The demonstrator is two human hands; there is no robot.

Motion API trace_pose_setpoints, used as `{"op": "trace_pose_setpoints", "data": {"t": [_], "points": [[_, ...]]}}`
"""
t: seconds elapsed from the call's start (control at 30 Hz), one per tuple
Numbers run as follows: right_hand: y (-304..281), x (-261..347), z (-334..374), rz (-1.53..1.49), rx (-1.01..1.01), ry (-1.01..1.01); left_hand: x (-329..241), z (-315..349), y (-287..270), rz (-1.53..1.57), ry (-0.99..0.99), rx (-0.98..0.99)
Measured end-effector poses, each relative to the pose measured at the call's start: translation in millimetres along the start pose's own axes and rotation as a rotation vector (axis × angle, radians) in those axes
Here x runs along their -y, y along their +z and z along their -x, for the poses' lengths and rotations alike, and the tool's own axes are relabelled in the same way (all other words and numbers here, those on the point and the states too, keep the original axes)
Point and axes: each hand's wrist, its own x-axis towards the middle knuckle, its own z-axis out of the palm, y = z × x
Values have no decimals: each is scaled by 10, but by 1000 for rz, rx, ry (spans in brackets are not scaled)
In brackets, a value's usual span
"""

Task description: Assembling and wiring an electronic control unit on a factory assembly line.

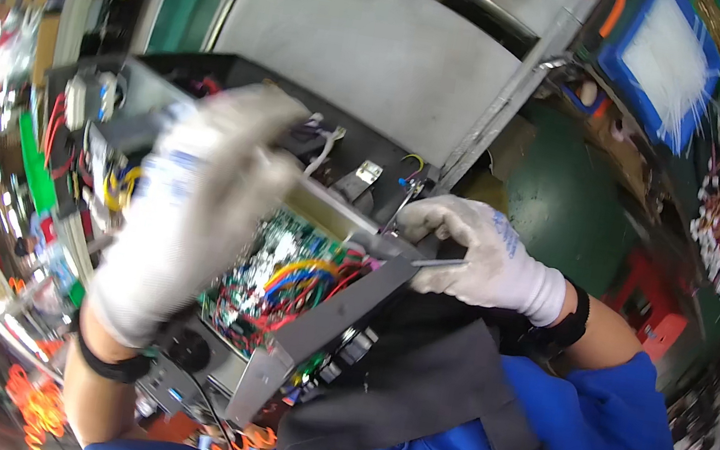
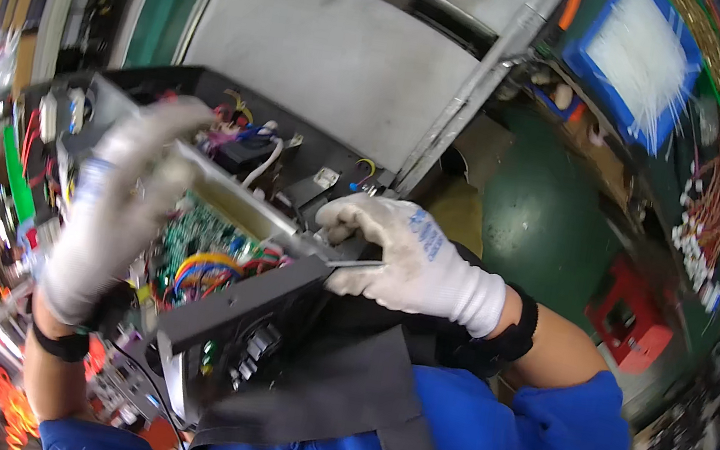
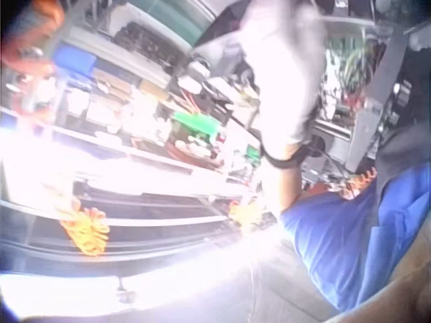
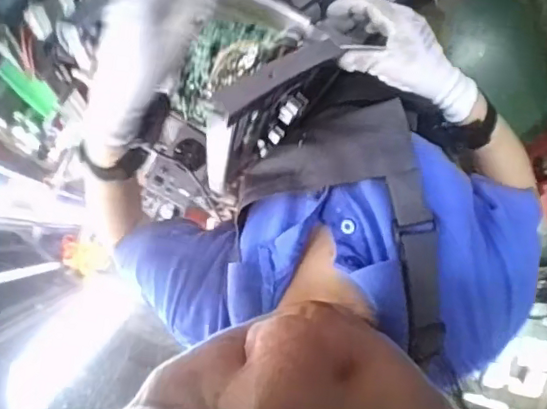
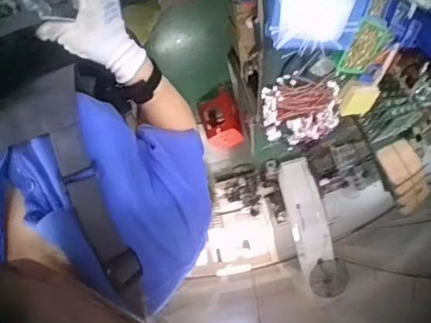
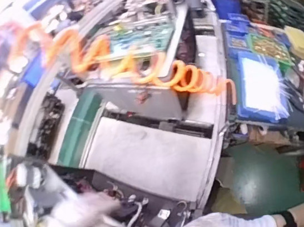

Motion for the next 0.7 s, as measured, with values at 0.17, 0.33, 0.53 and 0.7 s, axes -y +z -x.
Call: {"op": "trace_pose_setpoints", "data": {"t": [0.17,0.33,0.53,0.7], "points": [[-4,19,92,70,60,193,114,1457,-355,306,-584,-598],[-124,-203,276,389,11,190,186,3412,1056,114,-955,-707],[-395,-99,598,486,-181,427,-204,4681,3634,213,-1300,-266],[-324,231,660,669,-240,506,-403,4473,5073,437,-1244,-501]]}}
